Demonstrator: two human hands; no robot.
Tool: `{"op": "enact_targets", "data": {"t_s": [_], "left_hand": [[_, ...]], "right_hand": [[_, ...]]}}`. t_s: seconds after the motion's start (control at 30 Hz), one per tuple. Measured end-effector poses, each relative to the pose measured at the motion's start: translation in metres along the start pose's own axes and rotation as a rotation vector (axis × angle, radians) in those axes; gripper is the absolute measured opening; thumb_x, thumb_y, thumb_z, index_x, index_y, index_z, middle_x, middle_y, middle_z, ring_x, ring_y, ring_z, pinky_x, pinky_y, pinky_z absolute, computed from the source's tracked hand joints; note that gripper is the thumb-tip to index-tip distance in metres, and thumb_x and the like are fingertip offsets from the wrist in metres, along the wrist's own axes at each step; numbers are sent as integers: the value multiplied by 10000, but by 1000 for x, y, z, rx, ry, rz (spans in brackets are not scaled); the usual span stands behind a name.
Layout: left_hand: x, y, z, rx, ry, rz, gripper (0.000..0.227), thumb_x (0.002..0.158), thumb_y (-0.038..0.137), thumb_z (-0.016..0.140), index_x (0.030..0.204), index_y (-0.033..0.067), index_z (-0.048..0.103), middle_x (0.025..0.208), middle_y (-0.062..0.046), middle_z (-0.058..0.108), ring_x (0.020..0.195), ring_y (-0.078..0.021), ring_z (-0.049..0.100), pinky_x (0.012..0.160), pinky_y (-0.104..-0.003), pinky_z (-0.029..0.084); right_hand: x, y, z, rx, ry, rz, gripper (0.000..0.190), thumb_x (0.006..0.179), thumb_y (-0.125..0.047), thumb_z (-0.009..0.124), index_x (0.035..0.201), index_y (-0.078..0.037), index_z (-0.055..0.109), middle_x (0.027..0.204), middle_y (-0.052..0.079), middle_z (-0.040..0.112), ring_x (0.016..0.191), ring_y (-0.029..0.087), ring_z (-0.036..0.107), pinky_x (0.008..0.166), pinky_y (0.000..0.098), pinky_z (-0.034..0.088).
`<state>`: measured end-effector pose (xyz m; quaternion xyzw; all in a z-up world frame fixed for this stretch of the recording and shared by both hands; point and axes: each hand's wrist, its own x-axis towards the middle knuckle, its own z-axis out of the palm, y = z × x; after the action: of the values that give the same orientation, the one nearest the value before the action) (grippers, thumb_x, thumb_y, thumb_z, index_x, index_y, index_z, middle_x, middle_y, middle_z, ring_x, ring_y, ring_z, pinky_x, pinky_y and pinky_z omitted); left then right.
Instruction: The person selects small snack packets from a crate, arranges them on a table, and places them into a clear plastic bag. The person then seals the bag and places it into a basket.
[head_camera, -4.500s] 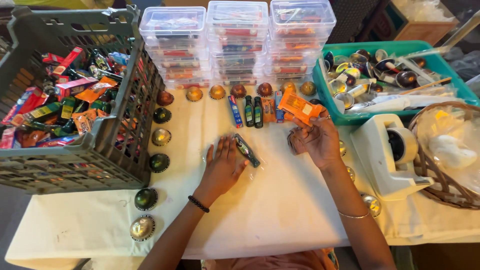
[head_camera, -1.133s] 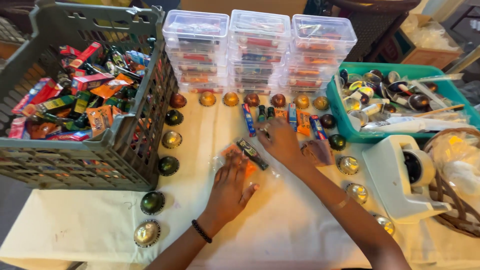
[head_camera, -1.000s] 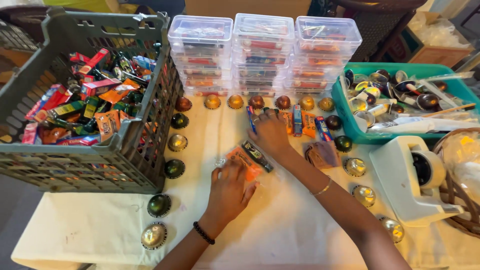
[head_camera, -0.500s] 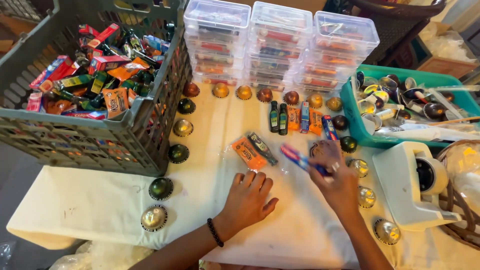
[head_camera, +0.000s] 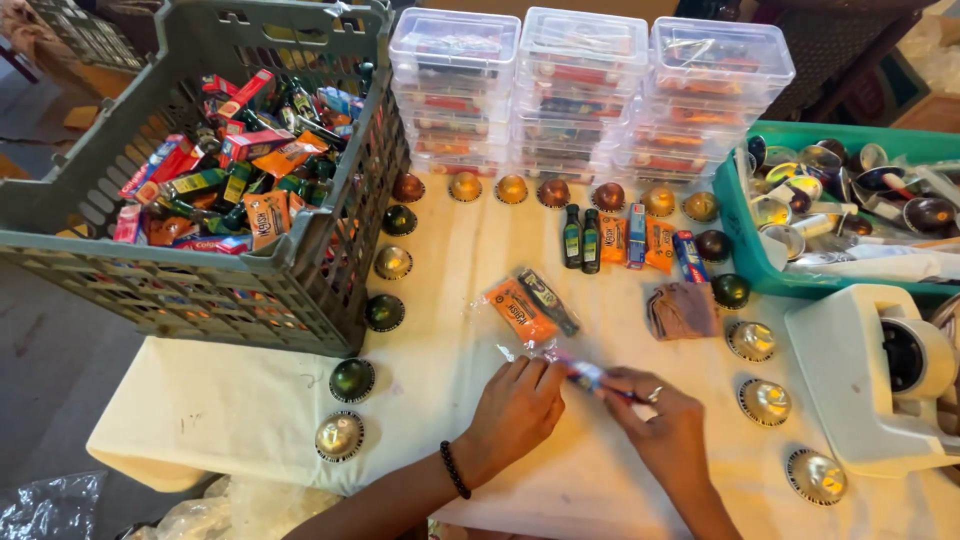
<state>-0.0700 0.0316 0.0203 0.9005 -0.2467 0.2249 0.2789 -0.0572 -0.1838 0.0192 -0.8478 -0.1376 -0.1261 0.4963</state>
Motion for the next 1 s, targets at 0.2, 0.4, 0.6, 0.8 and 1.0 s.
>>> {"op": "enact_targets", "data": {"t_s": [0.2, 0.4, 0.6, 0.8, 1.0], "left_hand": [[0, 5, 2, -92, 20, 18, 295, 847, 95, 668, 1124, 21, 600, 941, -153, 604, 920, -361, 601, 833, -472, 513], [4, 11, -7, -216, -29, -38, 292, 849, 58, 666, 1117, 17, 558, 941, -157, 610, 887, -369, 601, 779, -472, 509], [-1, 12, 0, -275, -10, 95, 353, 857, 14, 646, 1174, 19, 490, 906, -148, 590, 830, -360, 611, 743, -459, 515], [-3, 11, 0, -248, -68, 168, 367, 867, 38, 678, 1195, 36, 513, 851, -93, 595, 779, -298, 626, 688, -427, 500], [-3, -10, -23, 21, -33, 233, 299, 865, 127, 720, 1140, 69, 618, 900, -47, 640, 788, -227, 647, 676, -381, 508]], "right_hand": [[3, 17, 5, 311, -454, 98, 448, 854, 85, 625, 1282, -34, 684, 1246, 61, 741, 962, 143, 694, 816, 273, 569], [23, 15, 35, 55, -316, 130, 287, 811, 4, 711, 1089, -45, 664, 874, 81, 787, 784, 149, 767, 729, 291, 606], [52, -1, 45, -318, -226, -47, 249, 785, -249, 778, 905, -78, 641, 774, 126, 724, 734, 312, 717, 628, 410, 553], [60, 26, 65, -583, -124, -303, 387, 739, -427, 836, 796, -99, 638, 708, 137, 670, 677, 316, 673, 585, 428, 532], [64, 32, 16, -527, -109, -257, 396, 739, -435, 835, 856, -114, 635, 694, 83, 681, 690, 283, 690, 594, 425, 524]]}}
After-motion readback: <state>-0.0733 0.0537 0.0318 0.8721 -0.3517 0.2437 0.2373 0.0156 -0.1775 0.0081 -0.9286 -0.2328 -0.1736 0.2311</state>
